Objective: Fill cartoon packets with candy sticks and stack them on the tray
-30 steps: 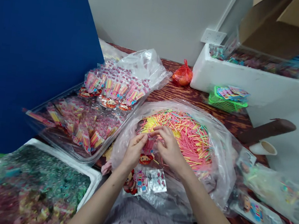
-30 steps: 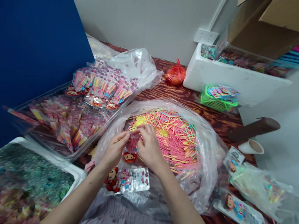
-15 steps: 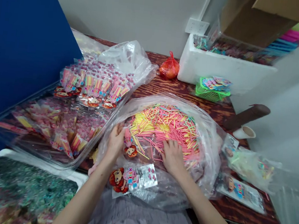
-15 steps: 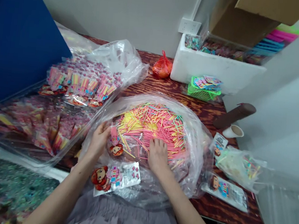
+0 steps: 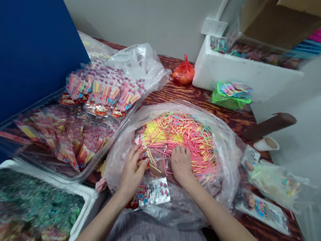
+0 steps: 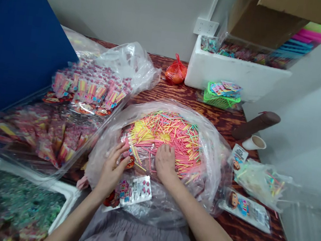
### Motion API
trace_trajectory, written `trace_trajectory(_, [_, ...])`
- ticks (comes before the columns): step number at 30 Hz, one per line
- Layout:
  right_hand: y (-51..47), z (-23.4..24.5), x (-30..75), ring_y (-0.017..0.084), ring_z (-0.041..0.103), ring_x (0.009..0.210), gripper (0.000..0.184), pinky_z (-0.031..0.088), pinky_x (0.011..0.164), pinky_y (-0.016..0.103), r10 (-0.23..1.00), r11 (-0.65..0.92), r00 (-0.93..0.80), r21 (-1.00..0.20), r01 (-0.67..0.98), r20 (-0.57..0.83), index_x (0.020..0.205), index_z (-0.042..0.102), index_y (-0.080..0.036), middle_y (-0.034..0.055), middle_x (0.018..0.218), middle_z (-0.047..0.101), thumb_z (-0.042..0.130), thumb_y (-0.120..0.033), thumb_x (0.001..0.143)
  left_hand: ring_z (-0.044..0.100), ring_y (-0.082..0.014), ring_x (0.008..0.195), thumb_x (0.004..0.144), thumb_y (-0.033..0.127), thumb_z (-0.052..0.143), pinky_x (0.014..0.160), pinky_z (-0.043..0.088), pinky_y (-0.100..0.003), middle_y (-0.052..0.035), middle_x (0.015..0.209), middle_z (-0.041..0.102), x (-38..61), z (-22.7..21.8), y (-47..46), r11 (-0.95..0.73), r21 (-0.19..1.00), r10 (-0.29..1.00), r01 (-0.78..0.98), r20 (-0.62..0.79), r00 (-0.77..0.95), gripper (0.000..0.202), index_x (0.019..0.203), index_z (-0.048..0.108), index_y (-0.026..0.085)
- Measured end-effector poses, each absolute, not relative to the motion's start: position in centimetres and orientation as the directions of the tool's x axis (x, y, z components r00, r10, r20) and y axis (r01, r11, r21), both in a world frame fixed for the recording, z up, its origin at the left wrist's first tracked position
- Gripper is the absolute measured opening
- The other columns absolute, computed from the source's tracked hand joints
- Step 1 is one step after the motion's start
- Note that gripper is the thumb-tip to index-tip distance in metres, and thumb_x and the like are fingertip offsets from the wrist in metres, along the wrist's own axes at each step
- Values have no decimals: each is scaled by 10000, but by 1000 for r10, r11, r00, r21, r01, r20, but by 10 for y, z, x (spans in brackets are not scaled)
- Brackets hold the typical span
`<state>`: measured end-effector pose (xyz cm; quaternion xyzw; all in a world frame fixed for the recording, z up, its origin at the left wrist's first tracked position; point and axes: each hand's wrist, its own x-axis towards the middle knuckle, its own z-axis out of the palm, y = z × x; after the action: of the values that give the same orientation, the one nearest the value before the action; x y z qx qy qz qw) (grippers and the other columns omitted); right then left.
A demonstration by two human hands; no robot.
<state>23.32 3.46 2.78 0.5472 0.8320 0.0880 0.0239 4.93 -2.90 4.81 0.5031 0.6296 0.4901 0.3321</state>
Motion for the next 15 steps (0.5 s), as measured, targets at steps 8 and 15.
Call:
trace_trajectory(8, [45,22,249,281,518,871,181,357,758,386,920,374,-374,19,927,118,934,611,-129,150,938,642,445,-78,882,515,-238,1242,912,288,525,1076,366,-442,-94,1323,558,49,38,-32,-12,942,989,337,61,-135,242,1087,679,221])
trace_trajectory(15, [62,31,260,201,516,633,167,326,600,302,981,192,-145,-629,754,126,743,471,-227,13,664,581,440,-224,907,541,-234,1203,906,263,525,1048,392,-424,-88,1241,615,49,41,-27,-44,930,997,366,64,-43,218,1057,674,213])
